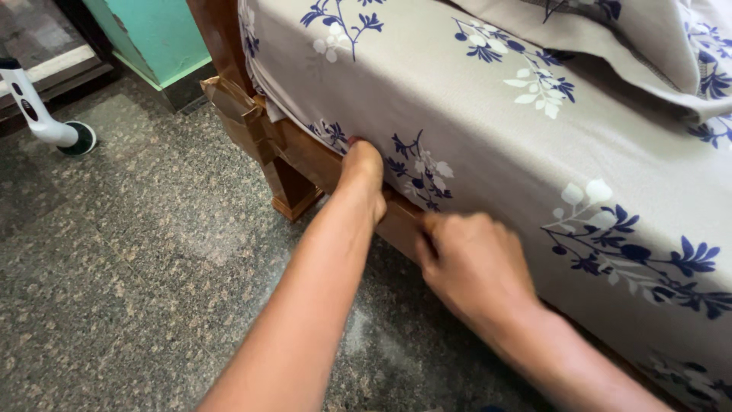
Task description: The person tucks a floral-patterned bedsheet under the mattress of a wooden bed frame. They work along the side and corner of the bed, smoothing the fabric and pulling it tight to fit the mattress. The person then adjusts a matching pillow on the bed.
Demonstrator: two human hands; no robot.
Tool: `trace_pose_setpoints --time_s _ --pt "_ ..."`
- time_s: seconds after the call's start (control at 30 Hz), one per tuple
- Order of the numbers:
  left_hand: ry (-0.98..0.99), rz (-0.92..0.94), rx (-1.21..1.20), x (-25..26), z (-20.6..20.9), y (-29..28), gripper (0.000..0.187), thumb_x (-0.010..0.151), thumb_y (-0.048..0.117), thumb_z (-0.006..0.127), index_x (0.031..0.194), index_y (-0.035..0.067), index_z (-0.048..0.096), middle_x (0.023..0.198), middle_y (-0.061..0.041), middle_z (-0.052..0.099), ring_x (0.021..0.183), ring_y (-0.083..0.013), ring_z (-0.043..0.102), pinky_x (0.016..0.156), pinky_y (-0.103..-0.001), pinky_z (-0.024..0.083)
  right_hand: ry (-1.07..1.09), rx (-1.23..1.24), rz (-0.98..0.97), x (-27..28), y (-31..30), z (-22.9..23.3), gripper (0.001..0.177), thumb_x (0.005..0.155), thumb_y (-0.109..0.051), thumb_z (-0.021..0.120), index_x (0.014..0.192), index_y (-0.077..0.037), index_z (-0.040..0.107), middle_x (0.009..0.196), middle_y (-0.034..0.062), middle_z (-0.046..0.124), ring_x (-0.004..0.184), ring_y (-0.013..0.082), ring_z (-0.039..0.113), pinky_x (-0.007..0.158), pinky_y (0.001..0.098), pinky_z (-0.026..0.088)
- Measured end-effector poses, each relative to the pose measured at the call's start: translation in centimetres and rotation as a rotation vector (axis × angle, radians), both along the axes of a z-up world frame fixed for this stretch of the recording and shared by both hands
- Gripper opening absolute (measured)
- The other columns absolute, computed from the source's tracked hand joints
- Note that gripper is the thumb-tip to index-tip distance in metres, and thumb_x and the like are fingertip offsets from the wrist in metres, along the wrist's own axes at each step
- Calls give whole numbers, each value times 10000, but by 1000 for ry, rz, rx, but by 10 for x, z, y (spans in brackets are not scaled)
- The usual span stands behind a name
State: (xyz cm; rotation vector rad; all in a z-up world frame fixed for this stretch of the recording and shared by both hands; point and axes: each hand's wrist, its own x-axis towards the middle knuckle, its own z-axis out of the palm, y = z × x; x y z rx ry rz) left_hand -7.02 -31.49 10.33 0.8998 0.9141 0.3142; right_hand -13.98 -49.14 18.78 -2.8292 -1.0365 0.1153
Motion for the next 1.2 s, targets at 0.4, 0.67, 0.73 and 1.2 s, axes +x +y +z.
trace_pose_setpoints --time_s 0.4,0.67,0.73,1.2 --pt "-52 -7 1641 2 85 4 426 1046 466 511 1365 226 660 1564 23 552 1613 -296 251 1346 -581 72 -132 66 106 129 -1 75 822 887 -765 191 1608 -374 166 1695 -18 114 1556 211 73 1237 486 105" --pt "-93 -5 1702 -10 92 1 426 981 384 511 1319 186 679 1497 -38 569 1526 -320 263 1179 -760 -98 -130 178 60 122 -5 75 776 894 -747 271 1567 -363 320 1654 -38 270 1538 243 167 1210 501 151" --pt "-89 -17 1726 -11 92 2 443 988 396 496 1334 178 666 1504 -40 563 1528 -323 274 1184 -760 -92 -123 190 35 120 -5 76 745 905 -723 302 1554 -362 357 1641 -39 305 1535 240 184 1211 501 162" --pt "337 -378 1742 46 142 78 631 945 480 473 1381 25 498 1463 -136 473 1364 -282 437 1178 -641 81 59 282 -213 119 0 77 606 952 -518 560 1529 -332 572 1577 130 492 1344 395 519 1152 550 412"
